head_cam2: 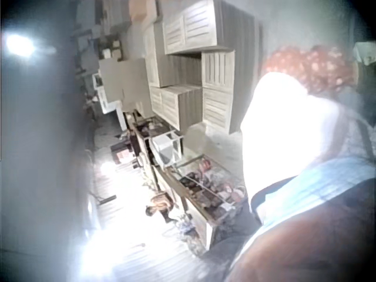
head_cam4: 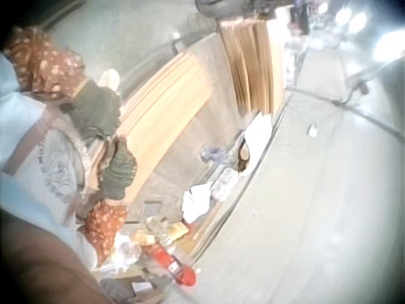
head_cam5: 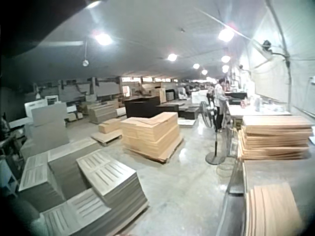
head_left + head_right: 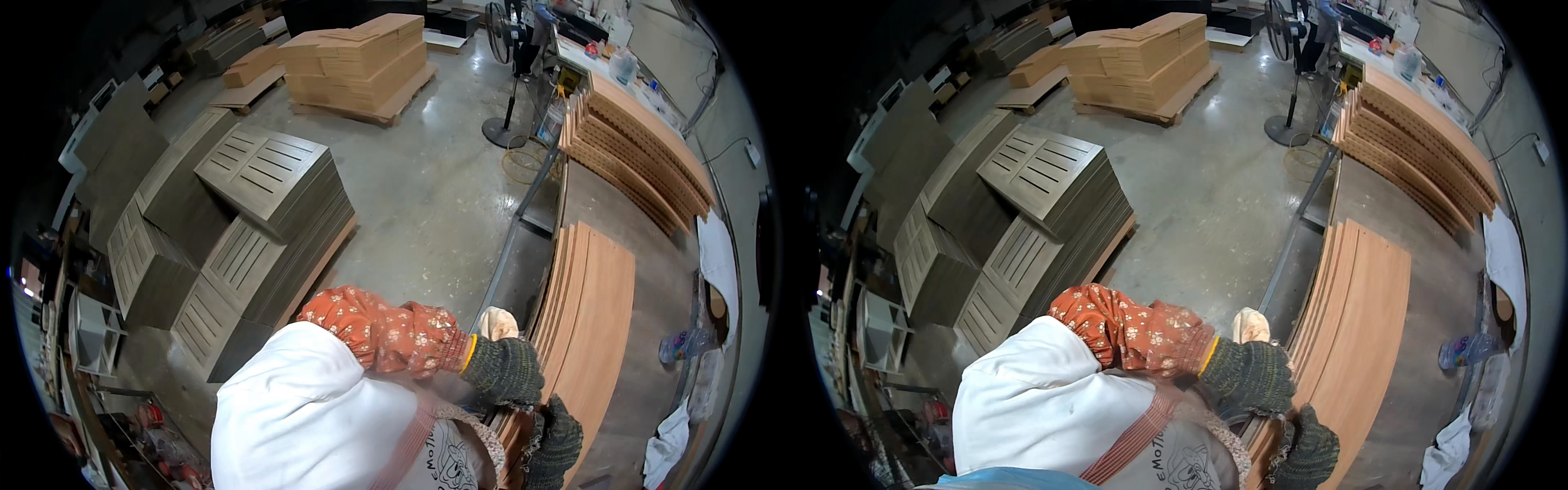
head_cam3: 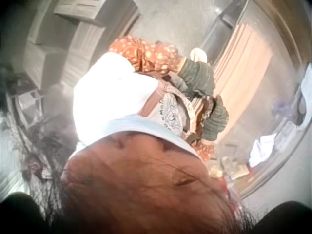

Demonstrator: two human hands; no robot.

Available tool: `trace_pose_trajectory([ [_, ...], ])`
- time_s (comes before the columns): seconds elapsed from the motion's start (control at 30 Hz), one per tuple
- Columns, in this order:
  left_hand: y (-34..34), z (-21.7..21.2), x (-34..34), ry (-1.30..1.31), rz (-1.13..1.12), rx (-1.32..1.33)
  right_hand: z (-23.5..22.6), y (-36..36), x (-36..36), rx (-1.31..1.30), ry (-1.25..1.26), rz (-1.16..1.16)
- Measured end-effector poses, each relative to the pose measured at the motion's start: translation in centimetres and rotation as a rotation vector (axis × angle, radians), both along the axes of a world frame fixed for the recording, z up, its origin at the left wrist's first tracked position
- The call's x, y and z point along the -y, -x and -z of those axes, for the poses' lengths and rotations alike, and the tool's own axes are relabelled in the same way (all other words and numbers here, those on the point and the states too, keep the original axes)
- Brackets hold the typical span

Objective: The person applies a yellow sponge to the surface of wooden panels, then uses a sanding block to smooth the faces and edges of several individual boards on a workbench.

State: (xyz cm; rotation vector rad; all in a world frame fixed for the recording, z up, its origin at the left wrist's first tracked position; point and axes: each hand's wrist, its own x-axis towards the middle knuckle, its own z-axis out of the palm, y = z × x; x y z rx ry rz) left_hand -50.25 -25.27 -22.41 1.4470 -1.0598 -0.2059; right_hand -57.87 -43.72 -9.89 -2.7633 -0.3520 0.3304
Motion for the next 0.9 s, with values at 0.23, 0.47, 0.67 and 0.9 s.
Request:
trace_pose_trajectory([
  [0.23, -0.9, -0.5, -0.1, -0.256, -0.04, 0.126, -2.9, -1.5, -2.1, -0.182, 0.412, 0.084],
  [0.47, -1.1, 0.7, 2.7, 0.043, -0.106, 0.13, -0.7, 2.4, 0.5, 0.401, 0.153, -0.007],
  [0.67, -5.7, -5.0, -1.8, -0.615, -0.461, 0.523, -0.9, 0.9, 2.9, 0.395, -0.144, 0.199],
  [0.9, -11.8, -8.9, 0.7, -0.85, -0.839, 0.781, -1.2, -1.6, 2.1, 0.572, 0.168, -0.07],
])
